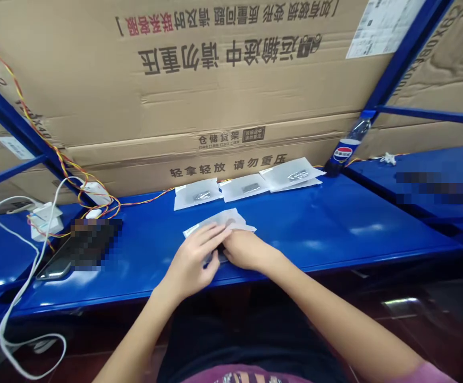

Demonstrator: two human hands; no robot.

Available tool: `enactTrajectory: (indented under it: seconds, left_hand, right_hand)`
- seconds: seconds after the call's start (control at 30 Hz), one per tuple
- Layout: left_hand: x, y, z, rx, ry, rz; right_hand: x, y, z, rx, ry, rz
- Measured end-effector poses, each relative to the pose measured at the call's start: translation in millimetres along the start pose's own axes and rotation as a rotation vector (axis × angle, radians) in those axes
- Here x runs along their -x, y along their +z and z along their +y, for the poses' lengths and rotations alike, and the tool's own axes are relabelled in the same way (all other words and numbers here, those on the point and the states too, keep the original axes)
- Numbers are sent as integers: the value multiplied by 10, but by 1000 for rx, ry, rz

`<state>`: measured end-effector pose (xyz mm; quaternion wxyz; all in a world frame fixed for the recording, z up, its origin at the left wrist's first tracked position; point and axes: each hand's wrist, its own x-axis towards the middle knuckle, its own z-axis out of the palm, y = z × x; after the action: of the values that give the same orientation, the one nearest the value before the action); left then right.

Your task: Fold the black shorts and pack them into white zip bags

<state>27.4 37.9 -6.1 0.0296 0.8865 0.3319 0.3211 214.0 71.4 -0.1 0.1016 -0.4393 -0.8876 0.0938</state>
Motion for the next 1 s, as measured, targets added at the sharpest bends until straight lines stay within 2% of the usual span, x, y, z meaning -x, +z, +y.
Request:
enactTrajectory:
  seconds: [0.07,0.13,0.2,0.3,0.4,0.53,0.63,0.7,0.77,0.9,1.0]
  left_hand:
    - [157,-60,29,-128,43,-12]
    - [324,-117,60,-252,99,-2]
    - [464,-151,76,-333,153,58]
    - [572,-133,76,-360,176,182]
    - [554,-60,88,-328,152,269]
    - [482,16,132,-296,163,372]
    - [497,-13,166,-299,143,381]
    - [549,-78,190,-309,121,349]
    - [621,-159,207,-323,81,333]
    - [762,-259,164,-302,-16,359]
    - [803,-209,70,-232,-78,380]
  right_hand:
    - [130,14,86,-63,-103,59]
    - [280,78,165,-72,-227,255]
    - [421,170,203,-18,-341,494]
    - [576,276,138,39,-443,729]
    - [620,293,-41,69,-439,843]
    - [517,255,-250,93,-503,911]
    - [434,236,-245,99,-582,918]
    - [412,224,-126,110,-619,900]
    - [421,204,90,117,-593,899]
    - [509,153,601,83,-380,906]
    - [590,132,729,57,-279,834]
